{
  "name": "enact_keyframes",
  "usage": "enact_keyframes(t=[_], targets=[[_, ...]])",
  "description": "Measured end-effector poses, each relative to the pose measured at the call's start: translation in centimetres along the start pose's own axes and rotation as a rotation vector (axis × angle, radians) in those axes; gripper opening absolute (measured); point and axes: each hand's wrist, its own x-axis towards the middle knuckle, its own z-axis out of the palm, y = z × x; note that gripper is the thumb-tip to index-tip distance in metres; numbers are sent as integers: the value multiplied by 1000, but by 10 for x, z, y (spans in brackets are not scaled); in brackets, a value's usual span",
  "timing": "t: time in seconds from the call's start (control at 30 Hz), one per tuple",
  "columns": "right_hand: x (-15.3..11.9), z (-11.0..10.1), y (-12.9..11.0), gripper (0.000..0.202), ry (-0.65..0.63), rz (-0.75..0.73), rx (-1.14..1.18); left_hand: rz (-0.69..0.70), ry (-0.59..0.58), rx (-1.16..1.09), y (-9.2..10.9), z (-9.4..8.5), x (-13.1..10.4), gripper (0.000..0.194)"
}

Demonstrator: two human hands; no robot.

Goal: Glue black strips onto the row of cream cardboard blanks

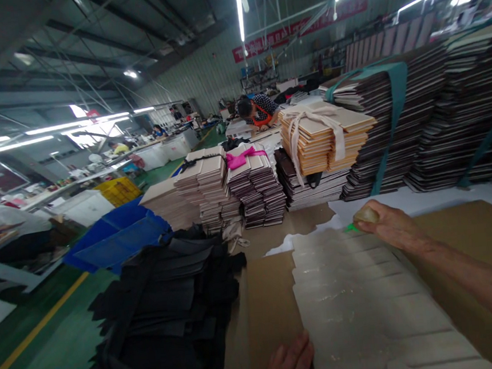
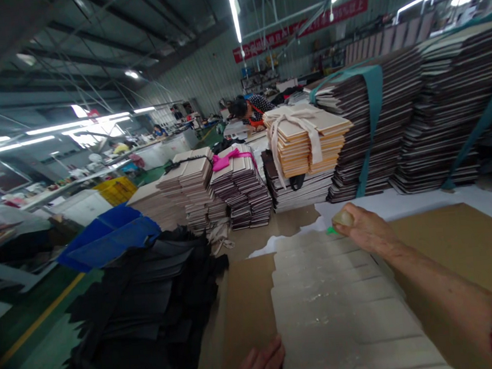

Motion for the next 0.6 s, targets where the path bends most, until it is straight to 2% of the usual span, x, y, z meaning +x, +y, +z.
enact_keyframes(t=[0.6], targets=[[-4, 4, -20, 31, -39, 12, 26, -77, -58, -134, 9, -5, 2, 49]])
